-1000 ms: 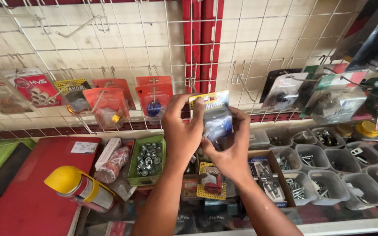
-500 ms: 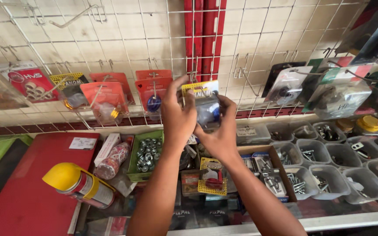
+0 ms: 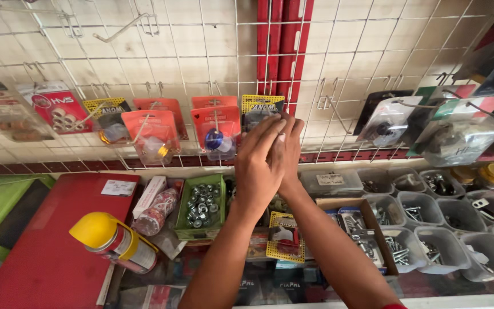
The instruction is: The person picks up several packaged motorcycle parts from a counter and a shelf and hangs them onto hooks on a wire mesh wall rack.
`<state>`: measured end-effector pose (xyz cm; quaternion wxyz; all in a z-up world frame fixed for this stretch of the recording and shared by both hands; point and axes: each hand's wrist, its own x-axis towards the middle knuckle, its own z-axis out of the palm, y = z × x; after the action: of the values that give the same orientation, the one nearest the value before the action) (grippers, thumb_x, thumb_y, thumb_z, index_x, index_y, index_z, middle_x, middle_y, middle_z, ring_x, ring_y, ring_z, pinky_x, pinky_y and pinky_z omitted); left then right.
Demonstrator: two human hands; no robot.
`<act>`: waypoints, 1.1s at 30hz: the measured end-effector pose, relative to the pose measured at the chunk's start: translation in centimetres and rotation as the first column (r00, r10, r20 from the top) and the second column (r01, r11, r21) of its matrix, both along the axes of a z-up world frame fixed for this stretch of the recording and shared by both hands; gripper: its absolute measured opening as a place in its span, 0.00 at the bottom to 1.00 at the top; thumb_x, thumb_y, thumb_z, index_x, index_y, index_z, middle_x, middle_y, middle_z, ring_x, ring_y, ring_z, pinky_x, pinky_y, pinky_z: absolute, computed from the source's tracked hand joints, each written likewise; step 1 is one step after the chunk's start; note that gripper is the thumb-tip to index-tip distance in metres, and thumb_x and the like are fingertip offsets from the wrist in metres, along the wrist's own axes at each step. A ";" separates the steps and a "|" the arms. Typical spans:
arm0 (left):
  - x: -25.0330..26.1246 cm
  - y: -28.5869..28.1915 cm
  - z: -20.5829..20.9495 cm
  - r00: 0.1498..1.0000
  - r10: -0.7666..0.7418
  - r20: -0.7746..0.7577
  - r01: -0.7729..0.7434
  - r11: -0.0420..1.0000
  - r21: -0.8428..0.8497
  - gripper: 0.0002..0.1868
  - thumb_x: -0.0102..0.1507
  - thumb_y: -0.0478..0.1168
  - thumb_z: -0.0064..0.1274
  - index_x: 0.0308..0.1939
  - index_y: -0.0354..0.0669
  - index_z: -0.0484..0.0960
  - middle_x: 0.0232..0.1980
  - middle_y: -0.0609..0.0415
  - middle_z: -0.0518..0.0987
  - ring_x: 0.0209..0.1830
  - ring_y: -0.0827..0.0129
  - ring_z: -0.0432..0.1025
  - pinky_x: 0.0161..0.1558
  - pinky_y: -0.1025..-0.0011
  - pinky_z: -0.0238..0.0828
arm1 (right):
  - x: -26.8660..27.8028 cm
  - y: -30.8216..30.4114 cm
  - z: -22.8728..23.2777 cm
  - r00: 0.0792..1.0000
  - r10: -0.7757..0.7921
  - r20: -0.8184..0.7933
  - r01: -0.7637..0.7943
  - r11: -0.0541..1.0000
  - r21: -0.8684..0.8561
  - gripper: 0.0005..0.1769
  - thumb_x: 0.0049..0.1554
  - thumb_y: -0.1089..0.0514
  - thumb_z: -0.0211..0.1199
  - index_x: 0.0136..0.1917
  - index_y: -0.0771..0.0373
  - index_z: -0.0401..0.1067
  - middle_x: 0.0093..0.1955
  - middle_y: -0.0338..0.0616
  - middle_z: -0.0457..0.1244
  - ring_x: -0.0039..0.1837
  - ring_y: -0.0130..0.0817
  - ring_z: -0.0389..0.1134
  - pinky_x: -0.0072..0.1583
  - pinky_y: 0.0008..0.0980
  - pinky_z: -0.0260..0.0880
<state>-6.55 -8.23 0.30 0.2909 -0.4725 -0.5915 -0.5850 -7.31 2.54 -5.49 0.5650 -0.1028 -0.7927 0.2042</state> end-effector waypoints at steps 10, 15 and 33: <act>-0.2 -0.4 -0.7 0.999 -0.030 -0.018 0.030 1.000 -0.005 0.17 0.69 0.31 0.52 0.62 0.36 0.79 0.65 0.44 0.79 0.65 0.51 0.76 0.67 0.60 0.73 | -0.1 -0.6 0.4 0.999 -0.030 0.032 0.032 0.998 -0.063 0.35 0.59 0.44 0.68 0.65 0.68 0.57 0.56 0.63 0.57 0.56 0.64 0.62 0.49 0.54 0.65; 0.0 -1.9 -1.4 0.978 0.172 -0.118 -0.159 0.981 0.111 0.16 0.66 0.29 0.56 0.58 0.36 0.79 0.57 0.43 0.80 0.58 0.50 0.77 0.62 0.59 0.73 | 0.1 -0.5 0.2 0.998 -0.040 0.041 0.043 0.995 -0.094 0.38 0.57 0.52 0.65 0.73 0.68 0.54 0.61 0.64 0.58 0.58 0.65 0.65 0.54 0.55 0.67; 2.4 -4.0 -13.5 0.854 0.300 0.425 0.092 0.717 -0.691 0.31 0.65 0.61 0.50 0.56 0.36 0.75 0.49 0.33 0.80 0.46 0.31 0.75 0.49 0.44 0.70 | 14.8 -4.1 -5.8 0.627 -0.057 0.777 0.302 0.937 -0.175 0.24 0.60 0.42 0.64 0.52 0.65 0.69 0.42 0.62 0.69 0.46 0.63 0.72 0.47 0.56 0.72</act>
<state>-4.15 -12.21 -13.17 -0.0391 -0.3387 -0.8473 -0.4073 7.48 -1.58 -11.25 0.1756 -0.3394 -0.9028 0.1971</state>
